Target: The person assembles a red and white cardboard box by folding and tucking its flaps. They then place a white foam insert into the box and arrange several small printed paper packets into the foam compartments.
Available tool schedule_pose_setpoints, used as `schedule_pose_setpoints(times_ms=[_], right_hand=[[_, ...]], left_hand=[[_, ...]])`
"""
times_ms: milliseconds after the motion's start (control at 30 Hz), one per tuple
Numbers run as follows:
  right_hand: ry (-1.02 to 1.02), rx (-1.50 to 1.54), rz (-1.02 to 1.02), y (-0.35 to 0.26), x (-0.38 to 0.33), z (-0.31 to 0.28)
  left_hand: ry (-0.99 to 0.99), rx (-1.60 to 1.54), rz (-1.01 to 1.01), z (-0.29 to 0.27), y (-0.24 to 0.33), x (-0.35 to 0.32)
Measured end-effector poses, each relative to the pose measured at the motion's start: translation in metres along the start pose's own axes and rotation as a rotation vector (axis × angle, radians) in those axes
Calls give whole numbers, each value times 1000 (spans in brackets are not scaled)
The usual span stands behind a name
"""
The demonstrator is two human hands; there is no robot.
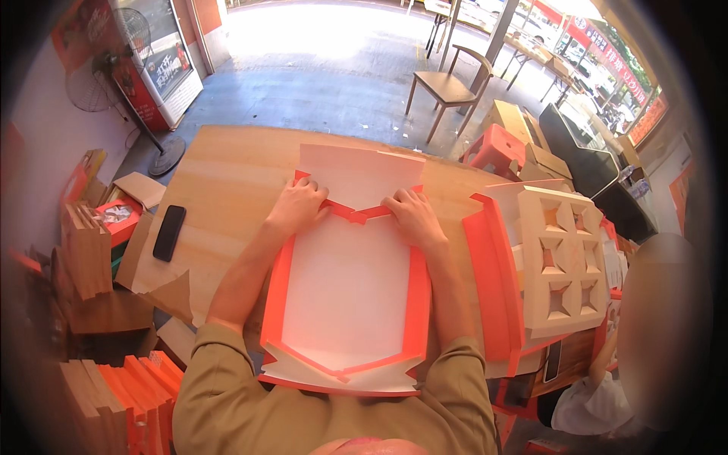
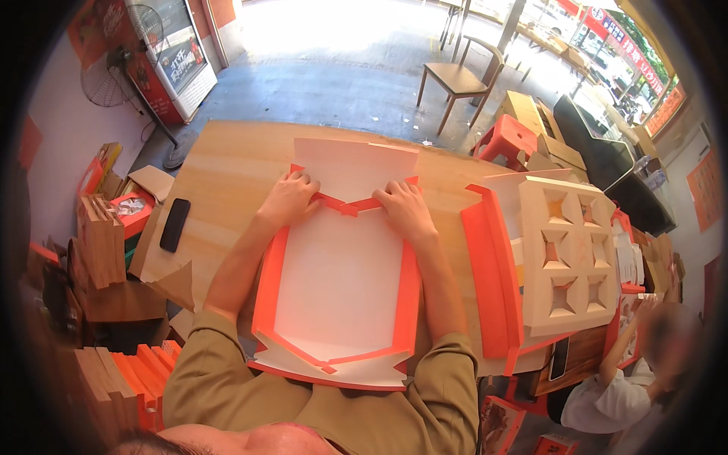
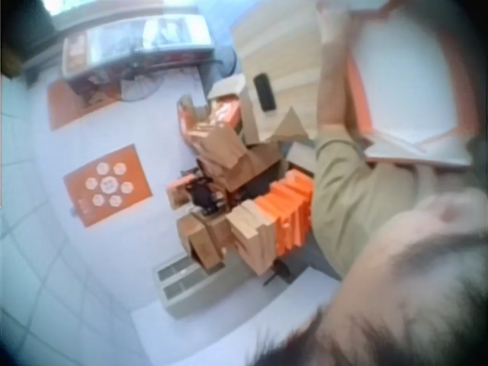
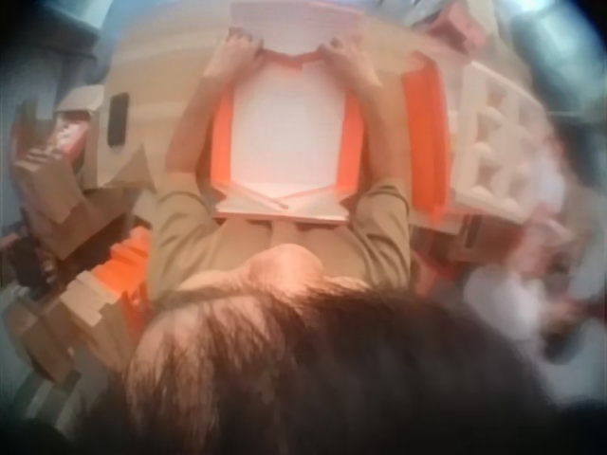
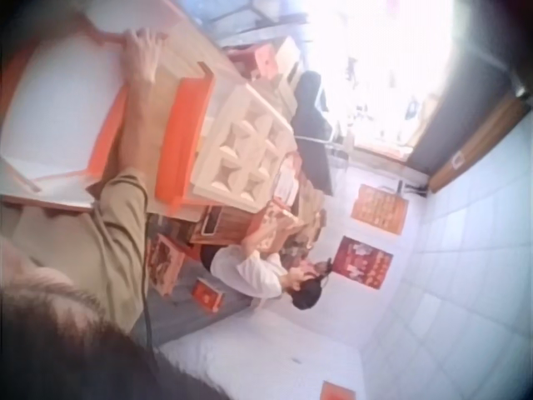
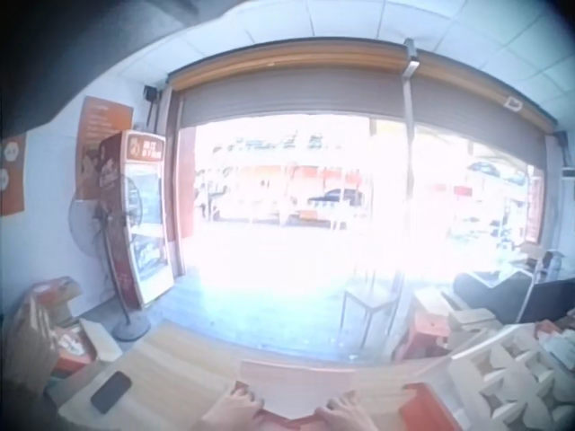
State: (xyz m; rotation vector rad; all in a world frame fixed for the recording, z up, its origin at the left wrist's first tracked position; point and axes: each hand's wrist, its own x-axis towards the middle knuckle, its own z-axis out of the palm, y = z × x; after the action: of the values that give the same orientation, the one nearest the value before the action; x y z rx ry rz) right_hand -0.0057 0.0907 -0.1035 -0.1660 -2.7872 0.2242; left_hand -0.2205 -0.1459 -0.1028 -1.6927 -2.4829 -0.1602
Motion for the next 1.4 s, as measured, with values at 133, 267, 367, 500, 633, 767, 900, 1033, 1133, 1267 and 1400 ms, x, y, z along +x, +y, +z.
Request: schedule_pose_setpoints(times_ms=[133, 267, 367, 500, 633, 767, 900, 1033, 1133, 1267, 1400], right_hand=[[43, -69, -11, 0, -1, 6], [49, 46, 16, 2, -4, -1], [161, 206, 40, -1, -11, -16], [166, 281, 75, -5, -41, -43], [-105, 574, 323, -27, -90, -81], [-201, 647, 280, -63, -125, -131], [-244, 686, 120, -100, -158, -147], [-306, 778, 6, -117, -190, -137], [-308, 751, -39, -125, -202, -129], [-264, 603, -90, -134, -212, -115], [-108, 554, -68, -138, -218, -88]], left_hand=[[23, -21, -58, 5, -4, -1], [21, -59, -83, -1, -9, 4], [28, -97, -137, 2, -8, 3], [101, -102, -117, 6, -10, 3], [199, -60, -57, 11, -11, 10], [247, -47, 3, 13, -14, 11], [320, -92, 76, -11, -9, -2], [388, -153, 178, -33, -3, -3], [261, -496, 295, -89, 22, -33], [-269, -803, 632, -140, 52, -103], [-528, -748, 681, -121, 73, -168]])
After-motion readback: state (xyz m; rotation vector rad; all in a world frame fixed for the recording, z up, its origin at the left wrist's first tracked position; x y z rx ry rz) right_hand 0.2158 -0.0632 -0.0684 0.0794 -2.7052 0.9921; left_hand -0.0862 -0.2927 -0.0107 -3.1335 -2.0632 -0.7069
